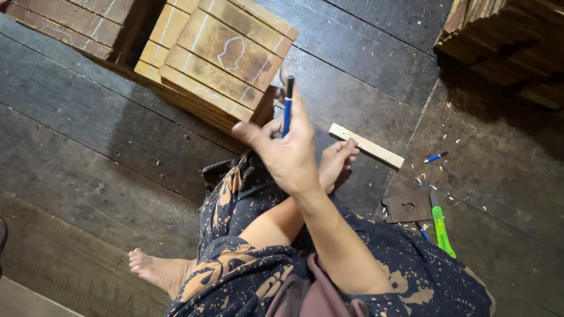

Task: Tracing a specific shape onto small wooden blocks using a pen and a wooden guide for consistency.

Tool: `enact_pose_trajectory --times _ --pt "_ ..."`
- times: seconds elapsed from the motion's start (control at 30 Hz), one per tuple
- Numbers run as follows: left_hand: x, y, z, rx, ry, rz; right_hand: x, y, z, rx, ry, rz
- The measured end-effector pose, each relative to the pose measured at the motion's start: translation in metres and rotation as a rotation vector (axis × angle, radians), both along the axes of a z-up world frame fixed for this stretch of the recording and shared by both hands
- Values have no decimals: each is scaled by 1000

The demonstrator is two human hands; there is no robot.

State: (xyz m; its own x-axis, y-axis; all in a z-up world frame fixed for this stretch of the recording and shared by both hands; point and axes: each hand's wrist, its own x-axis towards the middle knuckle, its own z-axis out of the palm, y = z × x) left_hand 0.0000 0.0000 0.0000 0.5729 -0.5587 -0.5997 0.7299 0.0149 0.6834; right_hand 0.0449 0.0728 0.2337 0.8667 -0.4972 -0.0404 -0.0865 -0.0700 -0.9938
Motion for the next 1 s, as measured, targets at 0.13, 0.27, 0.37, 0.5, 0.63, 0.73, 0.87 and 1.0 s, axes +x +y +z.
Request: enact_pose_trajectory --times 0.13,0.27,0.37,0.5,0.63,0.73,0.87,1.0 --pt "-4 4 7 4 -26 -50 6 -7 -12 -100 -50 7" --pt "-7 -1 -6 5 -144 -75 20 -13 -32 -444 -190 37" --pt "-6 -2 -14 -30 -143 -56 29 -4 -36 -501 -243 -18" --pt "-8 0 -25 -17 -158 -44 45 17 -41 -607 -247 -143" --pt "-13 -4 -34 -21 -170 -67 48 34 -42 -723 -166 -176" --pt "-19 -11 -41 -43 -181 -107 45 37 -36 -776 -170 -231" --pt "-16 -9 -48 8 -257 -118 27 15 -40 -691 -221 -214" --pt "-27 -14 -87 -152 -99 -22 -10 -46 -45 -601 -160 -227"
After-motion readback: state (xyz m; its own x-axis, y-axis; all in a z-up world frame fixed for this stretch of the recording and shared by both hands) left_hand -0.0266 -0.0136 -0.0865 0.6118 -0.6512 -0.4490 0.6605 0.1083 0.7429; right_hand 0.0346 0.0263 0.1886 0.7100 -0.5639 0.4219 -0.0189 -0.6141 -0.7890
